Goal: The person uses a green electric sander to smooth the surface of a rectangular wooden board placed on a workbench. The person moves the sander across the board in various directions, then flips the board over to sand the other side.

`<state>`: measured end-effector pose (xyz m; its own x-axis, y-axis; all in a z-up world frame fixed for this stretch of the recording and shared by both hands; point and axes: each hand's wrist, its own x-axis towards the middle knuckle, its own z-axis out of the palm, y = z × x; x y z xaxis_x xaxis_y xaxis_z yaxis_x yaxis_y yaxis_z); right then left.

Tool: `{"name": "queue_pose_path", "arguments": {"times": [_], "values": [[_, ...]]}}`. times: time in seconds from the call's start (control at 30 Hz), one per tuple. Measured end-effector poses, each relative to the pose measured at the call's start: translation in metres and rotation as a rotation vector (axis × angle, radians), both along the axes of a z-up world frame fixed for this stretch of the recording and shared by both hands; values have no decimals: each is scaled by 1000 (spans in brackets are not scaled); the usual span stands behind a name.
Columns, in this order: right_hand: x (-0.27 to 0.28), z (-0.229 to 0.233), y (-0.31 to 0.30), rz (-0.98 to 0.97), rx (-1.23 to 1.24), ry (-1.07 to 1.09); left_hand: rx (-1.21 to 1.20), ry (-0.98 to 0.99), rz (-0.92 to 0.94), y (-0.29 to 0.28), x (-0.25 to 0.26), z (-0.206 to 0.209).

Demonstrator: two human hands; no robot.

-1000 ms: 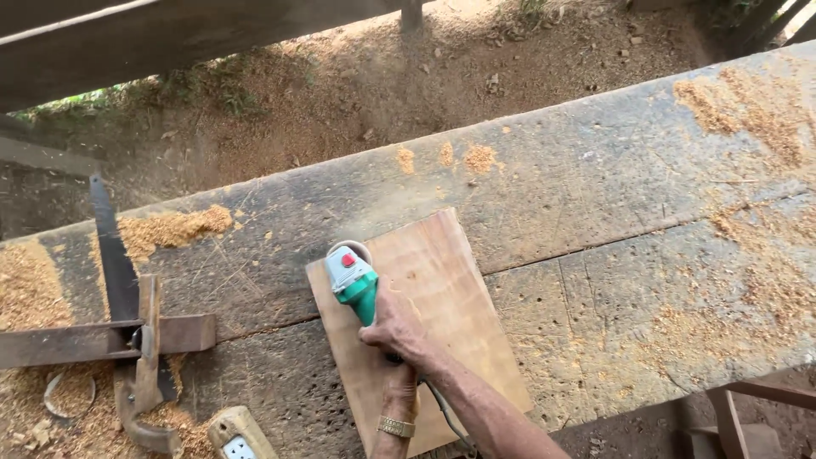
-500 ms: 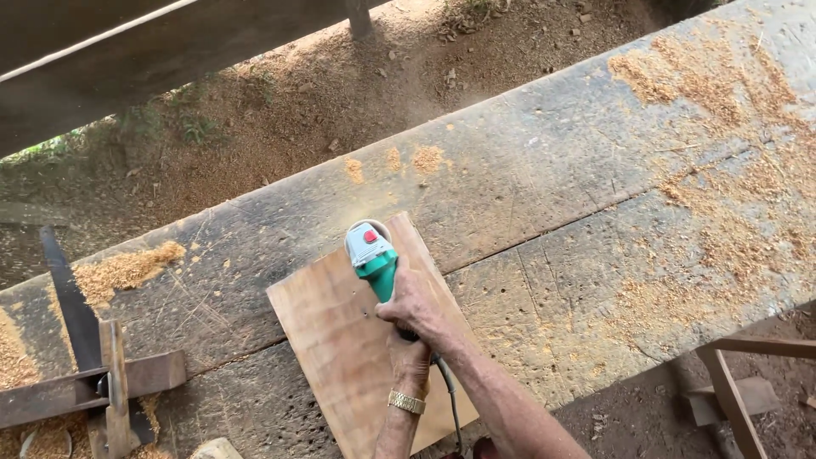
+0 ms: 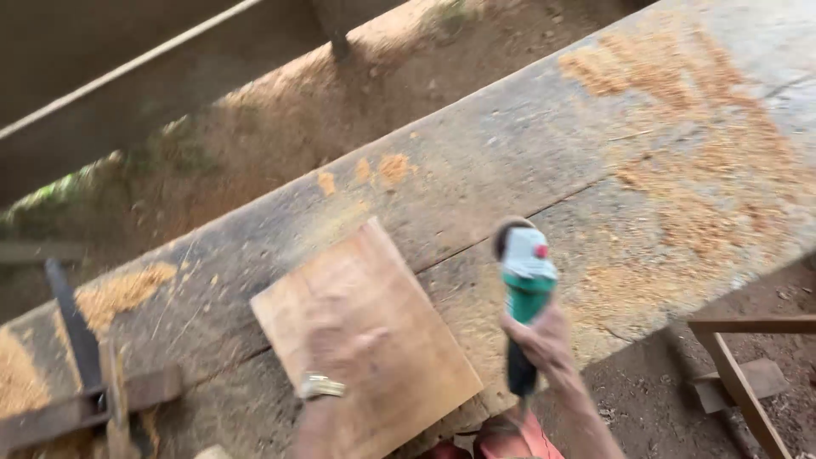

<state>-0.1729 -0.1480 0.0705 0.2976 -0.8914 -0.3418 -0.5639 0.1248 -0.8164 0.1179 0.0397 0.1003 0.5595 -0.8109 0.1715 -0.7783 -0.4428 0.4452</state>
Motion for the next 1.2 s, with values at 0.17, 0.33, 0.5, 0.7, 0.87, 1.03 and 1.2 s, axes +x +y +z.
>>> {"name": "queue_pose_path", "arguments": {"times": [0.17,0.33,0.5,0.7,0.87,1.03,1.2], "values": [[-159,18,-2,-150,-103,174,531,-184,82,22,111,-40],[-268,-6,16,-372,-36,169,591,-10,215,41,99,-58],[-323,-41,6,-388,-119,180,539,44,605,51,28,-70],[-261,-8,-17,-287,-80,122,414,15,1005,62,-87,-106],[-185,22,-6,-117,-13,33,433,125,1102,92,-131,-106],[-117,29,38,38,139,73,401,197,1090,126,-143,-107],[-65,33,100,426,-44,180,238,124,947,153,-148,-53]]}}
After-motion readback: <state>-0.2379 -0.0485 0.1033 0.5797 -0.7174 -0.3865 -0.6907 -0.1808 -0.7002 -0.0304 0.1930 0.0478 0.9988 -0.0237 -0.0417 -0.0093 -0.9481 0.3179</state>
